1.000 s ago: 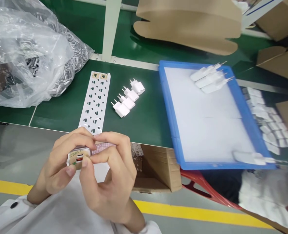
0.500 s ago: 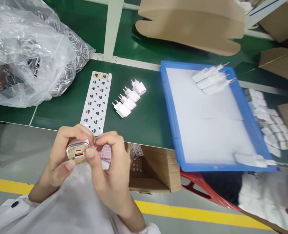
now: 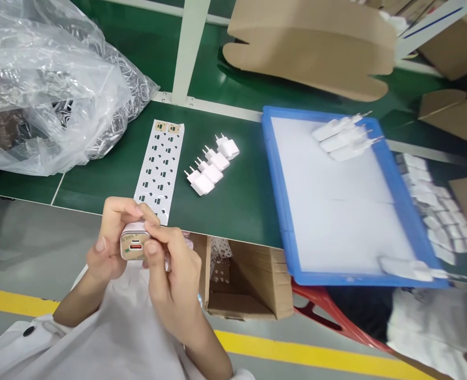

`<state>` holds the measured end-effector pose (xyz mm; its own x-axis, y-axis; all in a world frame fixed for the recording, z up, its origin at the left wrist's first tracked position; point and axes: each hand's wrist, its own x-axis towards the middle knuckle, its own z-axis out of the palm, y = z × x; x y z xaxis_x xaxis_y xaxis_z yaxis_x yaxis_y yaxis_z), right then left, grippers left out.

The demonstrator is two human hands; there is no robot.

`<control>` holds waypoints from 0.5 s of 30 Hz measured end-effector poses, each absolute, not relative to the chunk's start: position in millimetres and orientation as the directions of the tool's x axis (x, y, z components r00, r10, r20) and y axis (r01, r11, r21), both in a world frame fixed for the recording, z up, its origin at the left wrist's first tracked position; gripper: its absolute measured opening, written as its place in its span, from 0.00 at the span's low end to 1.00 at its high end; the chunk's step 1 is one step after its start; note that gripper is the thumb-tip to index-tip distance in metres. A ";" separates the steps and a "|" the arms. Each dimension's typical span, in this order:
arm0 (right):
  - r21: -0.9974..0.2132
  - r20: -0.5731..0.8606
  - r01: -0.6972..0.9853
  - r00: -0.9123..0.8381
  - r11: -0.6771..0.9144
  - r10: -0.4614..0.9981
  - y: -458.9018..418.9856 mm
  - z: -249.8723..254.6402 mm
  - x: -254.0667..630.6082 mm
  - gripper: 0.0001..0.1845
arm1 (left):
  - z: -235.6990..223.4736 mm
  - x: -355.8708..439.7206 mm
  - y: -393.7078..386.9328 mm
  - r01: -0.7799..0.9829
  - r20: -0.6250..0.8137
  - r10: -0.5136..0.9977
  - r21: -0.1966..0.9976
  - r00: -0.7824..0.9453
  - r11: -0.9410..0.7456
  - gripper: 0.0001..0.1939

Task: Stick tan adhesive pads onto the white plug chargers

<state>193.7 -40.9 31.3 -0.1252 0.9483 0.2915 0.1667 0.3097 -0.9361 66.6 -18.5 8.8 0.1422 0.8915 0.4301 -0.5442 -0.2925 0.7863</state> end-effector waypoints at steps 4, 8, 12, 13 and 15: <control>-0.969 0.217 0.091 -0.117 0.228 0.969 -41.3 29.5 196.0 0.12 | 4.4 67.8 -17.3 -0.608 0.412 0.897 0.757 0.159 -0.240 0.15; -0.951 0.180 0.247 -0.035 0.183 0.983 -36.1 37.1 190.5 0.17 | -6.6 71.8 -17.6 -0.460 0.430 0.899 0.817 0.084 -0.348 0.20; -0.935 0.195 0.301 -0.002 0.187 0.981 -28.8 42.3 182.9 0.15 | -21.0 75.9 -15.6 -0.340 0.511 0.859 0.814 0.034 -0.471 0.26; -0.945 0.196 0.261 -0.019 0.194 0.980 -27.5 42.1 182.0 0.14 | -23.5 76.8 -14.6 -0.340 0.544 0.839 0.792 0.020 -0.506 0.28; -0.962 0.193 0.187 -0.052 0.199 0.980 -25.7 39.9 181.9 0.13 | -25.7 78.3 -12.9 -0.353 0.595 0.804 0.749 -0.016 -0.561 0.31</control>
<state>181.9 -25.7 39.9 -0.0518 0.9799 0.1926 0.1873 0.1989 -0.9619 78.3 -12.9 -25.7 -0.0162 0.8039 0.5946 -0.3535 -0.5609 0.7487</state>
